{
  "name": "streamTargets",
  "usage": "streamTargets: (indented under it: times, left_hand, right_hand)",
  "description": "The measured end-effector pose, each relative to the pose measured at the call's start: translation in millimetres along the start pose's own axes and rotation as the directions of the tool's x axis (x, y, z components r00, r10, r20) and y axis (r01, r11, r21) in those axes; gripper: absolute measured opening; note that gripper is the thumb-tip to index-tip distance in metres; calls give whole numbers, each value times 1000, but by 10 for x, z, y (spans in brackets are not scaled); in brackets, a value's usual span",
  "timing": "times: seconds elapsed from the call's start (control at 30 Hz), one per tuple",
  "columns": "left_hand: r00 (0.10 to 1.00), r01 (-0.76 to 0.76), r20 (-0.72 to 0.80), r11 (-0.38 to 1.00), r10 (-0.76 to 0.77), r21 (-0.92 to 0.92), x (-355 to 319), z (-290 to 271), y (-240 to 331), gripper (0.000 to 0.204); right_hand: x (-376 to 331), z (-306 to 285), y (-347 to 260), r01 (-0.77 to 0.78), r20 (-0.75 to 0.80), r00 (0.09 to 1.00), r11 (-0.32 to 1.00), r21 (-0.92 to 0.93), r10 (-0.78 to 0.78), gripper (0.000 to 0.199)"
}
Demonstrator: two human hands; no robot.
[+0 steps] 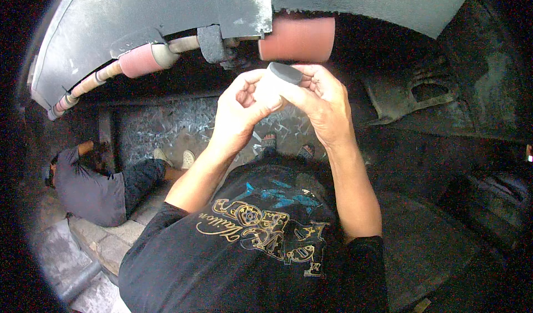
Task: The person uses a belt sander to smooth the edges of small rectangular blocks and a larger flat sheet of dark material. They repeatedly press the items against the moving belt, rotating them to sand different sides.
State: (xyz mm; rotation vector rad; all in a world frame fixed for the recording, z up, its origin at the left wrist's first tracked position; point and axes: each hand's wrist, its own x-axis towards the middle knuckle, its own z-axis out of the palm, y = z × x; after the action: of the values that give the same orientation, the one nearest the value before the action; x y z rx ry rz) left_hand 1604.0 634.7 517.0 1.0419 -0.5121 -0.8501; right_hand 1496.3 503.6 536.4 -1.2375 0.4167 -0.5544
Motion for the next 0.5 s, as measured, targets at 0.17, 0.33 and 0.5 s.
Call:
streamTargets:
  times: [0.17,0.33,0.5]
  left_hand:
    - [955,-289,25,912,295,291,-30,-26,5,63]
    - [795,-565,300,460,528,685,-19,-135,6,67]
    - [994,100,58,994,-98,-34,-2,-192,15,56]
  right_hand:
    - [-132,30,-69,19,45,999,998,52,-21,47]
    - [-164,9,-100,-158,56,985,984,-79,163,43]
    - [-78,33,83,-81,64,995,996,50,77,45]
